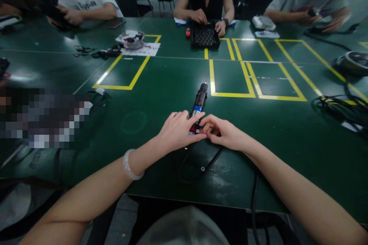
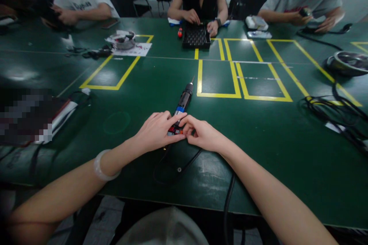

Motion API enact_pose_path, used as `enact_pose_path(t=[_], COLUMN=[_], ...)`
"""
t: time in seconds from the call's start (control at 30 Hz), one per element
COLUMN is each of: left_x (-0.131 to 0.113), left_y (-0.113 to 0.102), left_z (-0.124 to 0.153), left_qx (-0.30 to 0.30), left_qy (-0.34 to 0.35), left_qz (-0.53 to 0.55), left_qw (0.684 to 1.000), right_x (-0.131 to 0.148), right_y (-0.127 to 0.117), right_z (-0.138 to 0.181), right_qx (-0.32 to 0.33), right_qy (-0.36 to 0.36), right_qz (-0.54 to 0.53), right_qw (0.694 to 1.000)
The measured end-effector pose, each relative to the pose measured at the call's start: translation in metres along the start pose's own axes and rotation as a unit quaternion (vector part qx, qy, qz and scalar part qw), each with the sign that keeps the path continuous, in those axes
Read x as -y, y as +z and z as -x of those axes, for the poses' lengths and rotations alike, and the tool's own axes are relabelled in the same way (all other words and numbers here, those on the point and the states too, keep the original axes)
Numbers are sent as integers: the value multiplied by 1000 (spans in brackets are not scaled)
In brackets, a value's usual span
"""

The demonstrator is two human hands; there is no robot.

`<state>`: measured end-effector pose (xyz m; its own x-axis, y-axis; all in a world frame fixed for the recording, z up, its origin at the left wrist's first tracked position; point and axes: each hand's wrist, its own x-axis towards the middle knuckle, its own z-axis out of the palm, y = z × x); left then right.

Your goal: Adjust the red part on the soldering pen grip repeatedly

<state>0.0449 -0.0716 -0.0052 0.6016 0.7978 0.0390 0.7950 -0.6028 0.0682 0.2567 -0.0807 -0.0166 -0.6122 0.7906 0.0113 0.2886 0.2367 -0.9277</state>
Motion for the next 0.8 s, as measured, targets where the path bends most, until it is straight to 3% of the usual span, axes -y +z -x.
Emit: enact_pose_path(t=[0.2,0.43,0.63,0.8], left_x=[2,21,61,116], left_y=[-1,-4,-11,-17], left_z=[-1,0,-4,-9], left_qx=[-6,-9,16,43], left_qy=[-12,-15,-98,-185], left_qz=[-1,-36,-80,-97], left_qw=[1000,999,992,977], right_x=[-3,-9,-15,-16], right_y=[1,-7,-11,-10], right_z=[-1,-3,-5,-6], right_qx=[-7,-97,-175,-193], right_qy=[-6,-14,2,1], right_qz=[-25,-10,2,15], right_qw=[1000,995,985,981])
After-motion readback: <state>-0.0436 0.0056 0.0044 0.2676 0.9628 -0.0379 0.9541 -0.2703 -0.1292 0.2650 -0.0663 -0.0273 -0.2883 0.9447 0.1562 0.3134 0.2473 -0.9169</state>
